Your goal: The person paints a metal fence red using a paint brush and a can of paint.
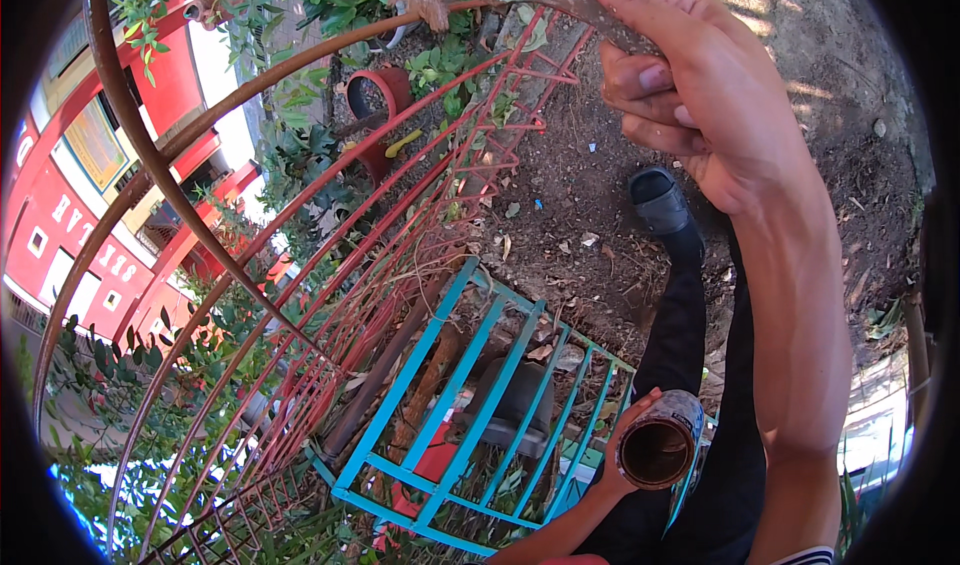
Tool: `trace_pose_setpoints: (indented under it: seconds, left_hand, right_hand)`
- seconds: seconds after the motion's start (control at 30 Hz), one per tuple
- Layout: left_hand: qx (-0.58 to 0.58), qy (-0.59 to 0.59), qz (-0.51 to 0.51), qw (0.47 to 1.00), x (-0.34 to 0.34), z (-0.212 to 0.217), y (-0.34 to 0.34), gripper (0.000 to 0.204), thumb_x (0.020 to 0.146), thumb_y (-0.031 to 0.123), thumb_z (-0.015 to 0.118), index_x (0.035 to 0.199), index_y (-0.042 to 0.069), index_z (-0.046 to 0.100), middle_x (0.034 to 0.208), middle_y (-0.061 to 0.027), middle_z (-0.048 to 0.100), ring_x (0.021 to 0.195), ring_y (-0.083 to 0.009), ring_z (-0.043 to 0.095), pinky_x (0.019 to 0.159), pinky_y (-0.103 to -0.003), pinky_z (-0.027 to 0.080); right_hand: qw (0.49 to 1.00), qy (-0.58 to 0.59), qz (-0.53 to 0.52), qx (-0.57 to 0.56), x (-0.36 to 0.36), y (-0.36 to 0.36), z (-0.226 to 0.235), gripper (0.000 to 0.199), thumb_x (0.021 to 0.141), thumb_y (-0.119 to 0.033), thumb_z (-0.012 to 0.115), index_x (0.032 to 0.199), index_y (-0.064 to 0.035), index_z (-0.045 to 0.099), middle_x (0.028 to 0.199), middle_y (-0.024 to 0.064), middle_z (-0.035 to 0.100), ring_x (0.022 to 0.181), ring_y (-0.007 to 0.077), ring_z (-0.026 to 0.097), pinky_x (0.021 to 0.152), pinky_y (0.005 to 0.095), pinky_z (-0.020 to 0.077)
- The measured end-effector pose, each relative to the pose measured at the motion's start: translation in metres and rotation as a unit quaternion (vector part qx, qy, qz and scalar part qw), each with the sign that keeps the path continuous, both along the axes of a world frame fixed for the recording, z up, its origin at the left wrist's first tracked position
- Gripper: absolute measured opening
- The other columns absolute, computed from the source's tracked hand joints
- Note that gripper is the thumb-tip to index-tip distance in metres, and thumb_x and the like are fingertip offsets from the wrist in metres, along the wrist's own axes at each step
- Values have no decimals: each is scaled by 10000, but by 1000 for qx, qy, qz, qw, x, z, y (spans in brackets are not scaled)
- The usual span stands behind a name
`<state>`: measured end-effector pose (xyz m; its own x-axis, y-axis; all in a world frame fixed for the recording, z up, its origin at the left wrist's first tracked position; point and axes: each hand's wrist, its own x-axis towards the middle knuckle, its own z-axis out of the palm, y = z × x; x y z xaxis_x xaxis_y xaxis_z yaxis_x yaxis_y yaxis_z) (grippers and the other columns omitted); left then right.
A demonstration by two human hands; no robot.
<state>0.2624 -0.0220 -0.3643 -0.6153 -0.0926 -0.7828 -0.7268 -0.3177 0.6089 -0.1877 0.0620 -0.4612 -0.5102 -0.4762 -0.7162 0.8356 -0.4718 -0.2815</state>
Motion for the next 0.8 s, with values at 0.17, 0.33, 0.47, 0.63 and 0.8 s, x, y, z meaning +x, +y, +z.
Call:
trace_pose_setpoints:
  seconds: [0.17,0.33,0.47,0.63,0.8]
  left_hand:
    - [46,-30,64,996,4,1,4,631,971,112,727,1522,107,419,1601,-179,399,1536,-322,355,1241,-510,392]
    - [60,-12,57,996,19,-4,-5,1084,703,37,949,1588,50,323,1675,-194,286,1520,-324,381,1201,-494,453]
    - [35,-7,45,998,0,1,3,698,944,112,763,1541,99,402,1595,-189,401,1526,-327,369,1240,-507,395]
    - [57,-33,85,994,10,1,2,702,937,96,769,1535,94,401,1589,-194,404,1525,-325,371,1243,-509,391]
    - [64,-36,93,993,9,1,6,660,962,108,742,1529,99,404,1591,-190,403,1526,-323,371,1245,-510,390]
  right_hand:
    - [990,84,-62,96,34,-22,-7,350,1057,-419,651,847,-152,568,599,-96,380,461,-28,256,393,172,186]
    - [997,37,40,53,67,-20,0,402,1087,-375,592,937,-17,696,604,-32,499,491,26,383,431,234,281]
    - [985,99,129,60,95,-29,-15,418,1088,-381,593,949,-6,716,605,-20,522,506,36,415,442,248,309]
    - [998,45,12,50,54,-20,-10,331,1078,-355,617,1001,-42,691,617,-58,448,492,8,324,424,217,237]
    - [991,56,-28,119,41,-26,-8,288,1059,-364,653,1084,-80,692,608,-101,390,478,-23,253,404,181,181]
